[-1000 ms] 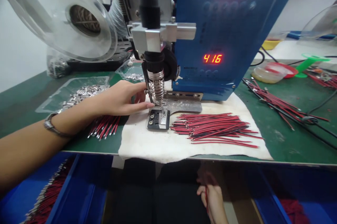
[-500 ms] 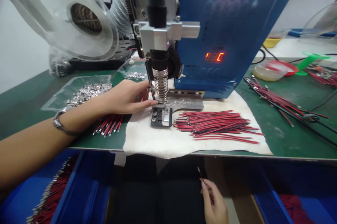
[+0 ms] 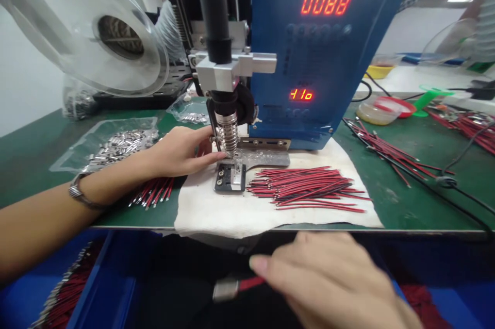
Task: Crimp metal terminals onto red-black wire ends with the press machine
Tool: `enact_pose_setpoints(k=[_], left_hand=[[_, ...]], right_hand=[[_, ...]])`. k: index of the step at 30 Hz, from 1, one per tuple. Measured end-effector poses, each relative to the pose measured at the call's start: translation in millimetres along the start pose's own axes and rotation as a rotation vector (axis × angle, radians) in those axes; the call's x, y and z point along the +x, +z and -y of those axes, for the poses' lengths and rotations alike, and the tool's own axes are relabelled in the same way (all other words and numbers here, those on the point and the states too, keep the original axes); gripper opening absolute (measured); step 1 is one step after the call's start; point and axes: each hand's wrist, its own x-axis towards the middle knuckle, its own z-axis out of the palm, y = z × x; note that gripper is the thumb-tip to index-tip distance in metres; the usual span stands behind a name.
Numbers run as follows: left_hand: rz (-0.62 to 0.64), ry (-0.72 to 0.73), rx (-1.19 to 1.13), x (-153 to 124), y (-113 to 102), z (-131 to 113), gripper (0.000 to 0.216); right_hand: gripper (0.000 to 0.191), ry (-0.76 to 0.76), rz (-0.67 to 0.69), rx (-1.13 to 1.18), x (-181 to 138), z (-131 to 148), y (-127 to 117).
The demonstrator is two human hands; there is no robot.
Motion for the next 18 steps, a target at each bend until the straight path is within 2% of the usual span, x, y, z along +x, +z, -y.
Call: enact_pose_setpoints(k=[2, 4, 6, 7, 9, 11, 13, 15, 18], left_hand=[[0.002, -0.003, 0.003, 0, 0, 0, 0.04], [0.009, -0.008, 0.009, 0, 0, 0, 0.039], [0.017, -0.017, 0.022, 0, -1, 0, 0.039], [0.021, -0.019, 0.027, 0, -1, 0, 0.039], [0.031, -0.021, 0.036, 0, -2, 0, 0.039], [0.045, -0.024, 0.042, 0, -2, 0, 0.038], [0.042, -0.022, 0.05, -1, -2, 0, 0.037], [0.025, -0.015, 0.061, -1, -2, 0, 0.036], [0.002, -0.012, 0.071, -1, -3, 0, 0.037]], right_hand=[[0.031, -0.001, 0.019, -0.014, 34, -12, -19], [0.028, -0.023, 0.174, 0.051, 70, -27, -30], [0.026, -0.129, 0.372, 0.15, 102, -42, -35], [0.024, -0.13, 0.45, 0.184, 115, -48, -35], [0.018, -0.177, 0.481, 0.235, 133, -60, -29], [0.013, -0.29, 0.351, 0.156, 139, -71, -19], [0.013, -0.478, 0.175, -0.035, 137, -82, -7], [0.014, -0.597, 0.078, -0.176, 130, -92, 3], [0.019, -0.615, -0.005, -0.192, 118, -102, 13]])
